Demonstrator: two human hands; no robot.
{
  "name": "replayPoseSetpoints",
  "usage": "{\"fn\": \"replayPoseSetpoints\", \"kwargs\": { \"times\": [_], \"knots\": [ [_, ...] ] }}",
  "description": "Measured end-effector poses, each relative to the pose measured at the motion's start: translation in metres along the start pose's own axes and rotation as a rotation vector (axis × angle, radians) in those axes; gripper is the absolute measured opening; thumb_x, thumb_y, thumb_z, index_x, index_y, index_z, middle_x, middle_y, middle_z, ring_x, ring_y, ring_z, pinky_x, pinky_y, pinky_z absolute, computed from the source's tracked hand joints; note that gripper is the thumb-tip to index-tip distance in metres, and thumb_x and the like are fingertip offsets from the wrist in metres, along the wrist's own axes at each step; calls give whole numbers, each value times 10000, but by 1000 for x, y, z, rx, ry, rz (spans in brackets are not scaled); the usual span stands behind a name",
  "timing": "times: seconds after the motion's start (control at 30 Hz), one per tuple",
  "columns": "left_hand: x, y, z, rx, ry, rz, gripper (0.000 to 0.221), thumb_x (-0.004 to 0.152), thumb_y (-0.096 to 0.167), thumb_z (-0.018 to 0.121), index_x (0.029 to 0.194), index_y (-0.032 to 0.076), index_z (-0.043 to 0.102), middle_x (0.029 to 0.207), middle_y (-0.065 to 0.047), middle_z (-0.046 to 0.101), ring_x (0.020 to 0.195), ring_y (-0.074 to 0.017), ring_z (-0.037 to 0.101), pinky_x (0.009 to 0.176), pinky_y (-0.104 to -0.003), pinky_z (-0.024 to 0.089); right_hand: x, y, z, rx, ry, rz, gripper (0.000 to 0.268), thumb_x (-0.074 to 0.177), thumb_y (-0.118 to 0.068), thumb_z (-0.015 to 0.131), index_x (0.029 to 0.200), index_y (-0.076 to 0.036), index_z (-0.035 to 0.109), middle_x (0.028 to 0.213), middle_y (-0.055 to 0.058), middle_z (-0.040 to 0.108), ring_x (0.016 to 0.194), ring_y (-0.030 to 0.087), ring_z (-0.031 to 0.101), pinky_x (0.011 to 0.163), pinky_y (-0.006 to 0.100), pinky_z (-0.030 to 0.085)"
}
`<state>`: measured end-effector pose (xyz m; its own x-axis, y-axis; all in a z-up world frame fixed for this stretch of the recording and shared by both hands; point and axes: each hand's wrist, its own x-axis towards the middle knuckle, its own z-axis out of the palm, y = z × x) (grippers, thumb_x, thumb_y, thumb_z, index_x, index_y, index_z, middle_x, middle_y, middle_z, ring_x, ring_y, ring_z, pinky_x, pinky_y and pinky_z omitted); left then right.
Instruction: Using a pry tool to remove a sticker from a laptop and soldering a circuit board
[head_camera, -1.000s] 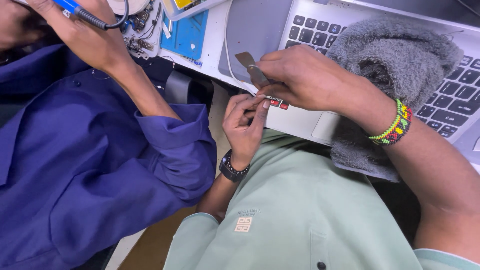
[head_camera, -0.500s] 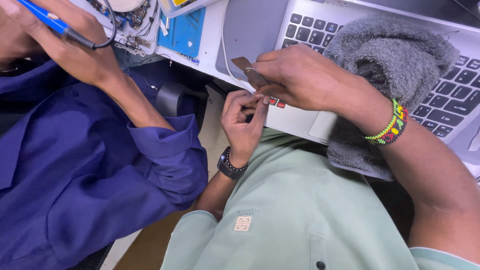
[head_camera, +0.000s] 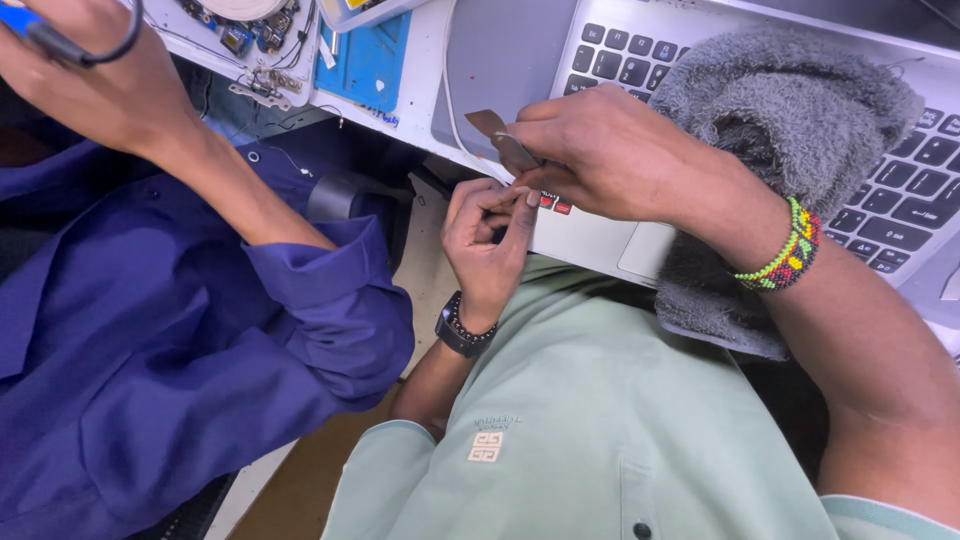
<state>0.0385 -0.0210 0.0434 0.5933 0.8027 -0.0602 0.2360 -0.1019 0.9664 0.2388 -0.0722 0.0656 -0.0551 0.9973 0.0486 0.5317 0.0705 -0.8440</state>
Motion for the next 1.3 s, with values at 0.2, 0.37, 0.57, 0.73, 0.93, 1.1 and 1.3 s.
{"fn": "replayPoseSetpoints", "kwargs": {
  "times": [0.2,0.37,0.57,0.73,0.93,1.1,1.3],
  "knots": [
    [0,1,0,6,-3,12,142,953,126,740,961,-1,677,1025,-96,589,750,-109,670,665,-203,607,-2,-1,-1,15,9,3,145,1004,-169,686,946,-105,570,812,74,577,670,351,576,594,464,397],
    [-1,-1,-2,-10,-5,19,132,949,105,742,971,1,662,1032,-104,585,771,-126,684,684,-218,623,-5,-8,2,-64,27,48,163,1037,-231,663,967,-113,574,841,62,581,701,352,593,556,474,396],
    [-1,-2,-4,-28,20,-7,125,938,115,755,966,15,686,1005,-80,584,724,-101,658,621,-198,590,-13,-27,18,-100,227,104,164,1020,-131,709,969,-69,566,865,63,587,672,316,584,538,436,401],
    [1,2,-7,-50,32,-10,125,933,140,767,972,34,712,985,-70,599,704,-106,658,607,-195,596,-24,-33,43,-93,562,204,264,958,21,888,908,-21,633,865,96,655,648,202,537,588,345,414],
    [1,-1,-12,-109,32,-25,126,929,131,770,966,26,714,972,-63,615,694,-85,659,600,-178,588,-22,-53,36,10,583,324,340,992,27,867,781,-38,607,770,64,656,721,184,639,625,322,423],
    [3,-4,-15,-145,14,7,127,929,115,766,976,14,704,971,-83,617,711,-111,690,637,-197,617,-26,-72,45,19,603,452,241,1023,-41,840,898,-16,635,847,72,682,747,173,609,672,307,439],
    [4,-6,-17,-111,21,6,135,919,140,776,957,27,712,973,-71,626,670,-89,672,619,-182,618,-35,-80,56,115,608,492,283,1015,-169,800,991,-37,551,1003,106,666,948,221,664,853,330,481]
  ]
}}
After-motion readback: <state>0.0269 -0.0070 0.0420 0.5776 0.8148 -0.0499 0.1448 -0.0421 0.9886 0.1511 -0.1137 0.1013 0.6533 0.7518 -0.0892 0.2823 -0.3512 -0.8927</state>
